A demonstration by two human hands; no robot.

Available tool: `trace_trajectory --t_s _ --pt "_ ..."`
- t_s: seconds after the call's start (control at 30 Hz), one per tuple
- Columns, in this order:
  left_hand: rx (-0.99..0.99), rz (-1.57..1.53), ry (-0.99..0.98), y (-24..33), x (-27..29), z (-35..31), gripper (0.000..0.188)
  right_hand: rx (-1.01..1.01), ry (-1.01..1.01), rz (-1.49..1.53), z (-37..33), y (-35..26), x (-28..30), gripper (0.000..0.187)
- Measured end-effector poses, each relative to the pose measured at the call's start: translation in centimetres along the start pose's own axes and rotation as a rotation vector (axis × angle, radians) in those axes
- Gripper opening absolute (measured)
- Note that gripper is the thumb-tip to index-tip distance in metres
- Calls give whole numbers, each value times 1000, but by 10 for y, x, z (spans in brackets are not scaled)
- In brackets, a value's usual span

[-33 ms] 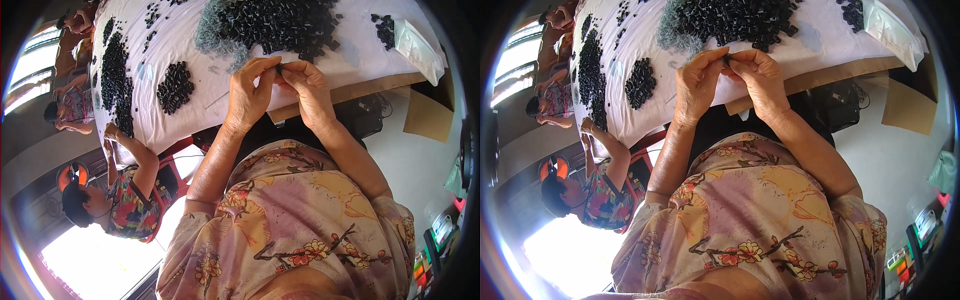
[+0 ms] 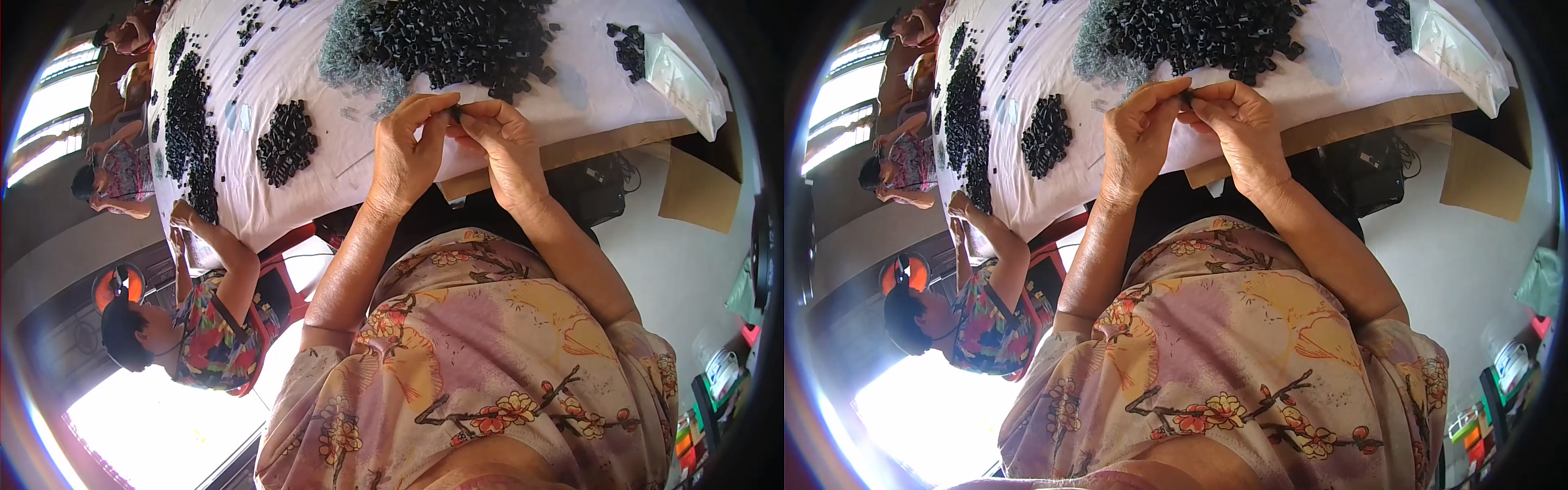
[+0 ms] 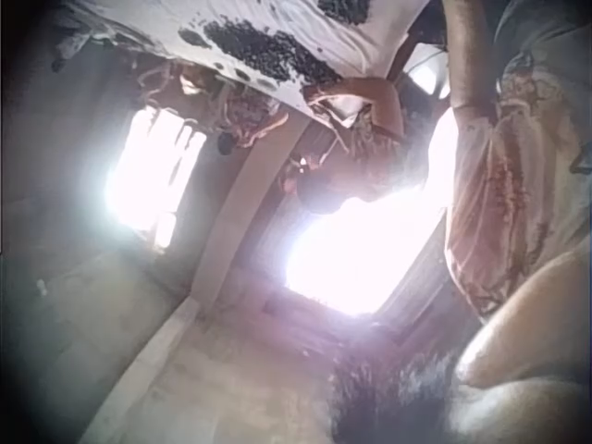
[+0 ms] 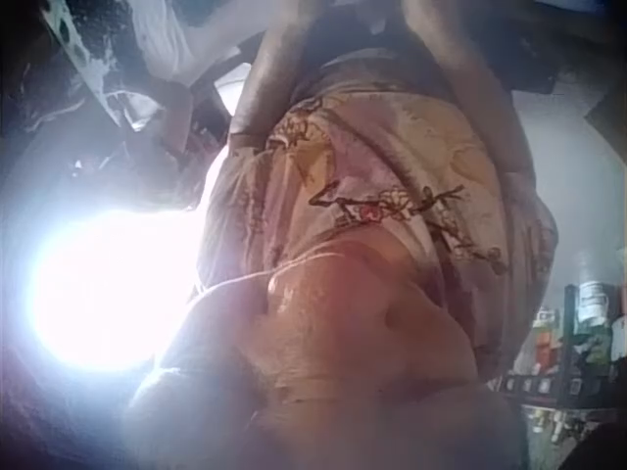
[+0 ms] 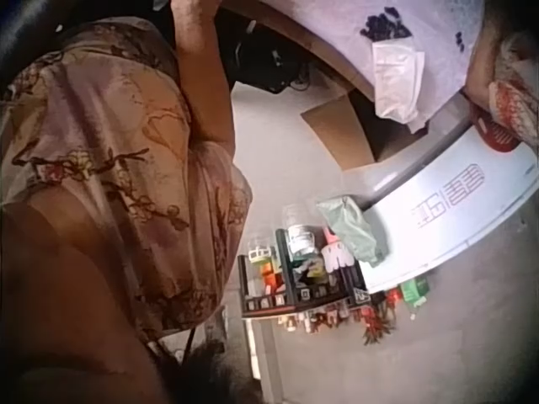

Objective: The person connects small black plastic parts by hand at a workshop table.

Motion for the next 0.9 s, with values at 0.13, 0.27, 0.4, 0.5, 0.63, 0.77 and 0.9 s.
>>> trace_trajectory --t_s 0.13,0.27,0.4,0.5,0.63,0.77,0.9 --pt "104 17 10 -1 2 0 24 42 -17 -15 1 1 0 12" --pt "-5 97 16 8 0 -1 24 44 -1 -32 1 1 1 11" --pt "-192 293 -20 20 -4 -2 28 28 13 -27 2 1 3 13" --pt "-203 355 -16 19 -6 -3 33 -2 21 -1 0 -2 2 15" --pt "-226 369 -9 21 -6 -2 31 0 16 -49 0 -2 2 17" --pt "-216 381 -28 22 -5 0 29 20 11 -45 0 0 2 17" --pt "-220 383 -55 25 -4 1 26 64 9 -37 1 0 1 18"
Point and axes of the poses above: each hand's wrist, its own z-axis towards the middle knuckle, its own x-axis out of the back of the hand, y = z × x, the point moved 6 cm from there along z, towards the middle knuckle, and after that the axes turned 9 degrees about -z, right-handed, at the moved point
